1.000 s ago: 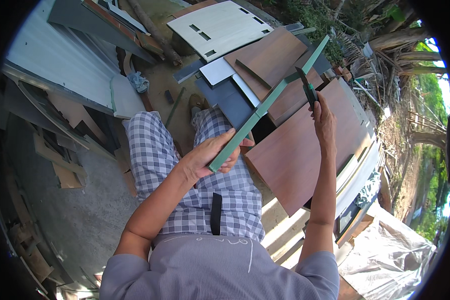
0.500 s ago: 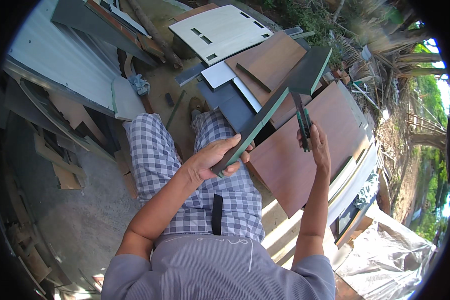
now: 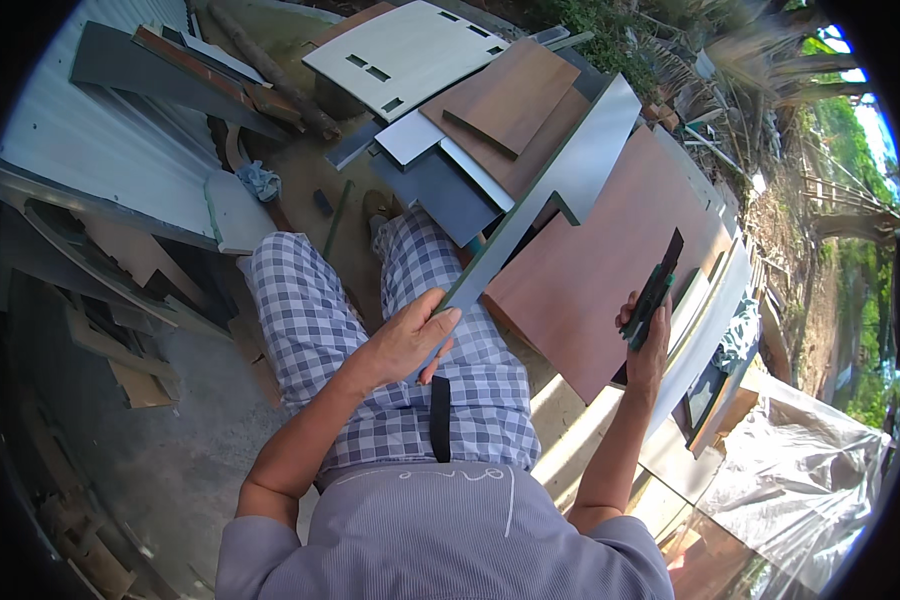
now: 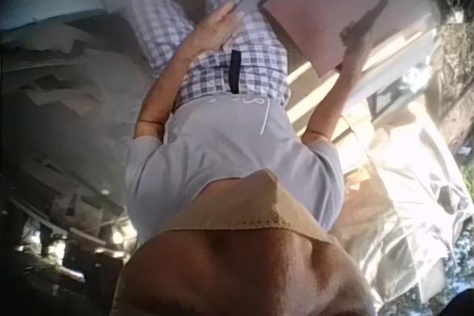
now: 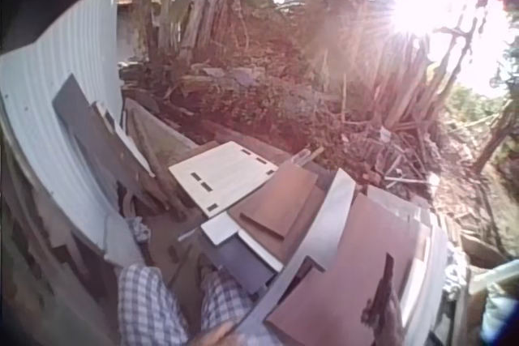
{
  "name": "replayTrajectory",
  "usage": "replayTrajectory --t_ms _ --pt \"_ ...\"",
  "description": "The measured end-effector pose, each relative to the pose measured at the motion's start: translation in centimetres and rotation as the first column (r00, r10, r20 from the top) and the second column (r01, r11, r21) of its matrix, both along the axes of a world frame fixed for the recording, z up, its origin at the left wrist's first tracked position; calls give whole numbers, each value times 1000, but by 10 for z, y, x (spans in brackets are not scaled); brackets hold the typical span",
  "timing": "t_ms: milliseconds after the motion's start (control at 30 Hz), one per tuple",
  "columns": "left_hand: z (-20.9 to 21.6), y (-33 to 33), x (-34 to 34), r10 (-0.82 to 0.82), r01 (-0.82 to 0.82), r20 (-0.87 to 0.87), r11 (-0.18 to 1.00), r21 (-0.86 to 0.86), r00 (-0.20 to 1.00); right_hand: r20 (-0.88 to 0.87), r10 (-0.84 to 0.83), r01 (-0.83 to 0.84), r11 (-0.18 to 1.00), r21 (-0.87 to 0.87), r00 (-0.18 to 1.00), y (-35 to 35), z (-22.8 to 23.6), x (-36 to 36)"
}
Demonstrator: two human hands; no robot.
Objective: Cleaning and trimming edges of various laminate furniture panels.
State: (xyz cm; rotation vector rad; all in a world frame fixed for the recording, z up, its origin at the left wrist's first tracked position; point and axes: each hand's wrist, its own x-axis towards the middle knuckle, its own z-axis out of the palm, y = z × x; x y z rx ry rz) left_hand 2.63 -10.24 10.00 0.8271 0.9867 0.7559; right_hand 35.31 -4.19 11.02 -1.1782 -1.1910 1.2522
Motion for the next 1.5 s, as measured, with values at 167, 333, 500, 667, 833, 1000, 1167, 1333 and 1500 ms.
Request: replayTrajectory --t_ms 167,333,500,667,833,1000,1167,1333,1500 --pt "16 -7 -16 -98 113 -244 992 47 965 121 34 -37 999 21 992 -6 13 -18" --pt "13 -10 -26 -56 167 -464 965 201 884 403 250 -263 965 -26 880 -23 24 -51" --pt "-20 -2 -35 -9 -7 -101 988 -153 995 738 354 -460 886 -67 574 -49 43 -94" --pt "-27 -1 -42 35 -11 74 955 -297 997 712 451 -502 850 -159 539 -66 36 -116" --pt "-31 -4 -45 -13 92 222 933 -347 975 764 227 -405 913 49 603 -55 24 -123" --pt "-28 -6 -44 -69 282 443 855 -436 894 782 289 -444 896 -18 552 -48 27 -132" --pt "-48 -12 -42 -194 421 563 853 -308 804 718 369 -556 831 30 590 -63 30 -129" --pt "-54 -19 -45 -22 292 541 860 -419 841 706 533 -724 688 -40 467 -88 27 -130" --pt "-58 -17 -43 -37 303 548 863 -404 836 757 598 -762 610 -217 263 -102 22 -134"
